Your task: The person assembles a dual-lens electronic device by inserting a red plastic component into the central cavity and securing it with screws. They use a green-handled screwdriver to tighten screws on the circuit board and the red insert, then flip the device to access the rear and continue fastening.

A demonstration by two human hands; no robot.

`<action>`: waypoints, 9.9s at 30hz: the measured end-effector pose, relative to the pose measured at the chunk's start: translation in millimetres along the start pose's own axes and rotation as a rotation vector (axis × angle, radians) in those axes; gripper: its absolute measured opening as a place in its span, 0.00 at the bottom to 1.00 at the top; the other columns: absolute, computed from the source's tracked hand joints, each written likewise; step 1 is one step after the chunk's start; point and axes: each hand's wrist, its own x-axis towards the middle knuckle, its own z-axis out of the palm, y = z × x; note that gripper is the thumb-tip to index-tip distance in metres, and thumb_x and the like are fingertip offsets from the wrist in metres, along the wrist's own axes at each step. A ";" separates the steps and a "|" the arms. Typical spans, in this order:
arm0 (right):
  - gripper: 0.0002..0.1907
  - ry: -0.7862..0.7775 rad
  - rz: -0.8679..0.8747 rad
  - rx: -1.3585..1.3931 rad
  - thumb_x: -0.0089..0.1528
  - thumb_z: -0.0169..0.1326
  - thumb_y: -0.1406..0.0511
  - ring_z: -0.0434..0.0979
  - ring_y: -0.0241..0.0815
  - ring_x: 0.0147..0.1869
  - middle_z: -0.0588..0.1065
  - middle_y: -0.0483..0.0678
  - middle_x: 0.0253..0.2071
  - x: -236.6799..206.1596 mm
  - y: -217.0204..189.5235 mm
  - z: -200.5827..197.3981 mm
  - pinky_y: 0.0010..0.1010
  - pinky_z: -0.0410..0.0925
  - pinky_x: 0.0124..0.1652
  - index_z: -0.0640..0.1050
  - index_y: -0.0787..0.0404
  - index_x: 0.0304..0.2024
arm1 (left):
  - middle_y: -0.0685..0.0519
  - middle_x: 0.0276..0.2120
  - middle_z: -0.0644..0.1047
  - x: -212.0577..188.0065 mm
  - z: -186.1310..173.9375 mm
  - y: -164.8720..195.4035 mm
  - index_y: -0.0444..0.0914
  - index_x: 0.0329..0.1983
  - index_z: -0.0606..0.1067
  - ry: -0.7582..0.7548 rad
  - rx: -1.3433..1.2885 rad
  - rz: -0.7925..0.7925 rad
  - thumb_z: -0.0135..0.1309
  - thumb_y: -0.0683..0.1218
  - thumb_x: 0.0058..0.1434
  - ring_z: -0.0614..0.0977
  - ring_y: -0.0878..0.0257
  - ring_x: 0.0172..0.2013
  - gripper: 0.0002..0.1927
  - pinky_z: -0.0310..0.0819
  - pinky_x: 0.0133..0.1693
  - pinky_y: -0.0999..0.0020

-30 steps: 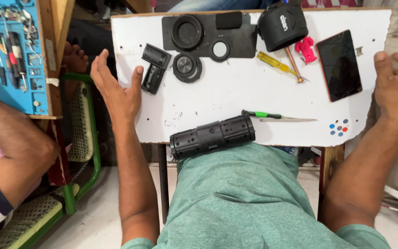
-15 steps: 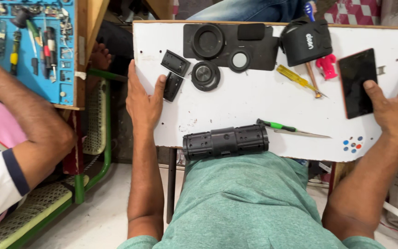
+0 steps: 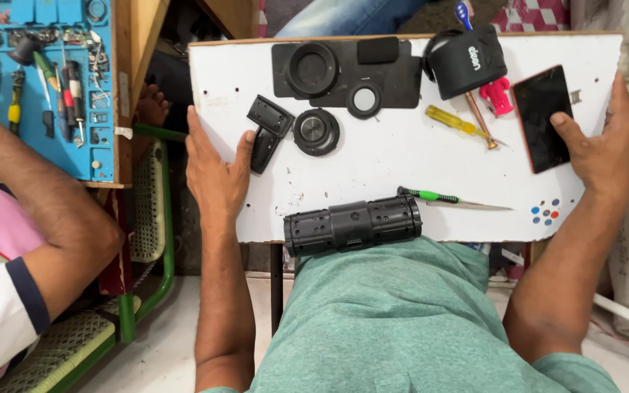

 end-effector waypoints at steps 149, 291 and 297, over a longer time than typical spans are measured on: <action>0.12 -0.518 -0.732 -0.786 0.69 0.57 0.65 0.69 0.38 0.40 0.64 0.46 0.46 -170.4 -5.2 65.1 0.24 0.72 0.37 0.82 0.51 0.54 | 0.44 0.50 0.80 -61.2 51.0 22.7 0.39 0.71 0.68 -0.478 -0.163 0.544 0.69 0.57 0.61 0.84 0.50 0.46 0.39 0.78 0.48 0.57; 0.43 -0.566 -0.397 0.180 0.43 0.76 0.59 0.80 0.47 0.58 0.77 0.55 0.56 -88.1 -46.7 102.3 0.34 0.74 0.57 0.74 0.59 0.59 | 0.45 0.49 0.83 -71.4 22.7 41.7 0.39 0.61 0.77 -0.685 -0.574 0.425 0.72 0.54 0.50 0.88 0.54 0.46 0.36 0.82 0.50 0.62; 0.39 -0.415 -0.055 0.687 0.54 0.73 0.52 0.80 0.42 0.57 0.78 0.53 0.54 -110.1 -23.8 110.1 0.31 0.73 0.58 0.75 0.67 0.59 | 0.43 0.64 0.75 -66.4 9.3 34.0 0.38 0.75 0.64 -0.724 -0.996 0.405 0.70 0.51 0.52 0.78 0.53 0.64 0.48 0.72 0.65 0.58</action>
